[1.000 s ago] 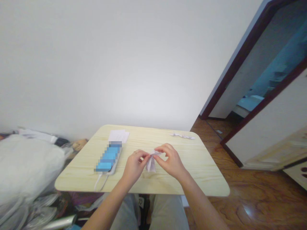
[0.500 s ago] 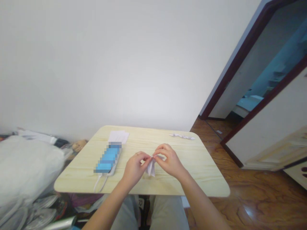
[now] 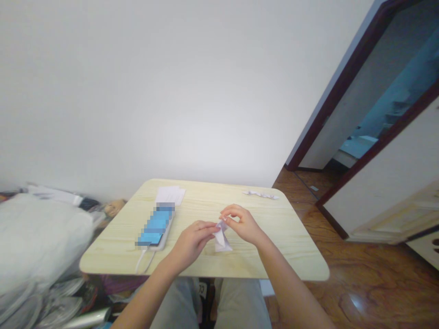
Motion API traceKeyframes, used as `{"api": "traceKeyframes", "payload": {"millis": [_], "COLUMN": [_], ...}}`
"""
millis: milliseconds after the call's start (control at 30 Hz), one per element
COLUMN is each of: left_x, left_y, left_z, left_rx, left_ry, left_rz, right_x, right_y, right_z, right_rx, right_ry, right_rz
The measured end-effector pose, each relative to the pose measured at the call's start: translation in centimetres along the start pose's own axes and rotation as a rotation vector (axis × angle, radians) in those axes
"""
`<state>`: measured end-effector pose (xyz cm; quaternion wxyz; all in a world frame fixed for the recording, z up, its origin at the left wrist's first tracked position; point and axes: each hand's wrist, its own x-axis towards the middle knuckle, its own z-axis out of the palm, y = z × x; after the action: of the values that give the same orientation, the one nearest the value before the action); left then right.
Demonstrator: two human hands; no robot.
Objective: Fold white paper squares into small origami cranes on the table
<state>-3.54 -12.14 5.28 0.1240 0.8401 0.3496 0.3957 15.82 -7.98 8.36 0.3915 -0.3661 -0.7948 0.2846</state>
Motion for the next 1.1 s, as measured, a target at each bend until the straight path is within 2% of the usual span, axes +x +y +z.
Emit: {"api": "traceKeyframes", "payload": {"millis": [100, 267, 467, 800, 967, 1100], "left_x": [0.2, 0.3, 0.4, 0.4, 0.6, 0.5], "left_y": [-0.1, -0.3, -0.1, 0.1, 0.3, 0.3], "left_z": [0.4, 1.1, 1.0, 0.9, 0.8, 0.9], "left_rx": [0.075, 0.189, 0.219, 0.251, 0.272, 0.291], "left_ry": [0.059, 0.175, 0.181, 0.234, 0.209, 0.185], "left_rz": [0.051, 0.022, -0.015, -0.055, -0.028, -0.037], "right_x": [0.0, -1.1, -2.3, -2.0, -2.2, -2.2], "right_y": [-0.4, -1.8, -2.3, -1.5, -1.1, -1.0], "right_z": [0.1, 0.2, 1.2, 2.0, 1.9, 1.9], "right_rx": [-0.002, -0.143, -0.327, -0.131, -0.089, -0.065], "right_ry": [-0.008, 0.14, 0.099, 0.105, 0.098, 0.18], "right_rz": [0.02, 0.027, -0.014, -0.004, 0.003, 0.008]}}
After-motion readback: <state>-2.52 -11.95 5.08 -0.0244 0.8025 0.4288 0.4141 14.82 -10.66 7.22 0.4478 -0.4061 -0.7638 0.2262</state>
